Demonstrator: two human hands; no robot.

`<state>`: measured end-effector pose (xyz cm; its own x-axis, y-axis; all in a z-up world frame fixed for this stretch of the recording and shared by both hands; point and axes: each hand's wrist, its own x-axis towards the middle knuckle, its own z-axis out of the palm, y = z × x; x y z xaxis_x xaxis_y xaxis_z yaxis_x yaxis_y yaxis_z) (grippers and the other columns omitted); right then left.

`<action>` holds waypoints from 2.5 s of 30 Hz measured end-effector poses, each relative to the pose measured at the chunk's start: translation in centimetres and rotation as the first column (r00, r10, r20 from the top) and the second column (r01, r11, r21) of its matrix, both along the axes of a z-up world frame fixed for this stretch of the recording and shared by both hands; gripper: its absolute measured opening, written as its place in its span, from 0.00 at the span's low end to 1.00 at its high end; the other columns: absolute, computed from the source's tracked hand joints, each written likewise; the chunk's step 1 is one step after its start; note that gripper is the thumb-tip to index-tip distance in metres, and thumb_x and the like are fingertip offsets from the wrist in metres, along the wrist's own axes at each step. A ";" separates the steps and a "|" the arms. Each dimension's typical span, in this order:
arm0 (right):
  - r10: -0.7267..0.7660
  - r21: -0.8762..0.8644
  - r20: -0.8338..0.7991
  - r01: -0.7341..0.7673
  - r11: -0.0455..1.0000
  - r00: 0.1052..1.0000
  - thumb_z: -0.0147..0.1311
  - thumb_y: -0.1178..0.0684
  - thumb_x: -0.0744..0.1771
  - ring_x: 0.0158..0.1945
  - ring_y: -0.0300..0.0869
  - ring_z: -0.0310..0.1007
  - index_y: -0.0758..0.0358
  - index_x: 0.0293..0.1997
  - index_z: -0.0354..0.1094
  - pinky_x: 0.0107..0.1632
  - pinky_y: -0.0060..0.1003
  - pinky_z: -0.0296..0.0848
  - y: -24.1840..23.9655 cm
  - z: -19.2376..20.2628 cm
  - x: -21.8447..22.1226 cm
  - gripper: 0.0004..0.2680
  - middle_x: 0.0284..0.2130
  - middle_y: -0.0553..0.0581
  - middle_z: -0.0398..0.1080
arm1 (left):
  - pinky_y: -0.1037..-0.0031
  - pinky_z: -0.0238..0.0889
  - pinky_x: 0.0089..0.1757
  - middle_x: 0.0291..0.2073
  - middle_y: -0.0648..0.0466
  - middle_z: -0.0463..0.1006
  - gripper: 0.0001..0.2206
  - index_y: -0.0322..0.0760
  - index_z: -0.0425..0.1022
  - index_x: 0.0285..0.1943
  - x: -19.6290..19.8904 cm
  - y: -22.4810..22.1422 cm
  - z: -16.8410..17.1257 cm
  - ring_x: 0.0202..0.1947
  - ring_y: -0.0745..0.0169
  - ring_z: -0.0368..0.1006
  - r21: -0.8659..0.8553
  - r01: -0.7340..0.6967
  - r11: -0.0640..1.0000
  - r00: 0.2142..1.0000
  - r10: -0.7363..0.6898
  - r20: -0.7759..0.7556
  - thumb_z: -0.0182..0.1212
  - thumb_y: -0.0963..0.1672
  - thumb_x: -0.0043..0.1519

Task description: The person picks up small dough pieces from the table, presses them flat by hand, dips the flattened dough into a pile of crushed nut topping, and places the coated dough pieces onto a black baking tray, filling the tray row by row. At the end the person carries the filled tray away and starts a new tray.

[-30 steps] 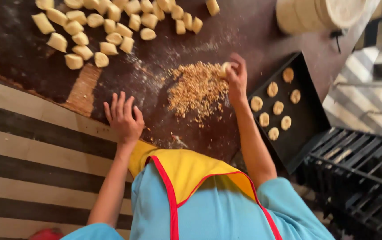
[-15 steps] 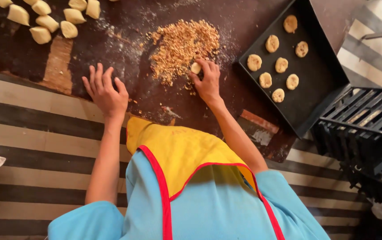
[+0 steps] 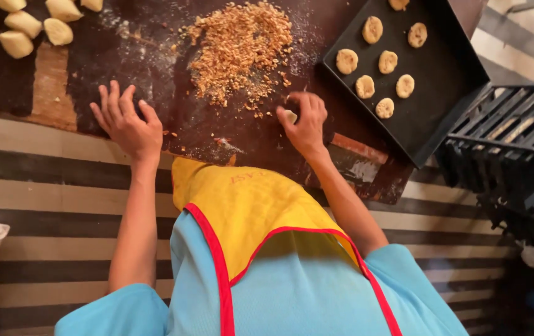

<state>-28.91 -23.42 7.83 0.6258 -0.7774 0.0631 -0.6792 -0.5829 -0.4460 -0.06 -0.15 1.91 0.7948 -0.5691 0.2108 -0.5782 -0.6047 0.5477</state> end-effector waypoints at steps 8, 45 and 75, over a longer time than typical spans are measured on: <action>-0.050 -0.256 -0.276 -0.023 0.966 0.960 0.41 0.32 0.73 0.79 0.60 0.34 0.52 0.78 0.44 0.73 0.68 0.31 -2.9 -5.5 2.8 0.25 0.75 0.67 0.40 | 0.47 0.38 0.72 0.71 0.44 0.67 0.14 0.36 0.74 0.65 0.0 0.1 -0.3 0.75 0.42 0.56 0.040 -0.010 0.999 1.000 0.010 -0.004 0.59 0.42 0.70; -0.589 0.487 0.508 0.354 0.798 0.629 0.50 0.64 0.64 0.37 0.34 0.71 0.68 0.47 0.69 0.42 0.29 0.73 -25.4 0.8 -22.0 0.08 0.36 0.50 0.73 | 0.42 0.37 0.72 0.70 0.43 0.72 0.13 0.33 0.77 0.60 0.0 0.5 -3.0 0.77 0.37 0.59 0.034 -0.024 0.999 0.998 0.021 0.064 0.55 0.39 0.68; -0.125 0.484 0.500 -0.157 0.861 0.857 0.60 0.59 0.68 0.43 0.33 0.75 0.65 0.54 0.75 0.47 0.29 0.75 -17.1 -0.9 16.2 0.09 0.42 0.52 0.77 | 0.48 0.46 0.72 0.68 0.46 0.73 0.13 0.38 0.77 0.62 -0.3 -0.9 0.1 0.73 0.44 0.62 0.017 -0.151 0.988 0.985 0.149 0.090 0.58 0.42 0.70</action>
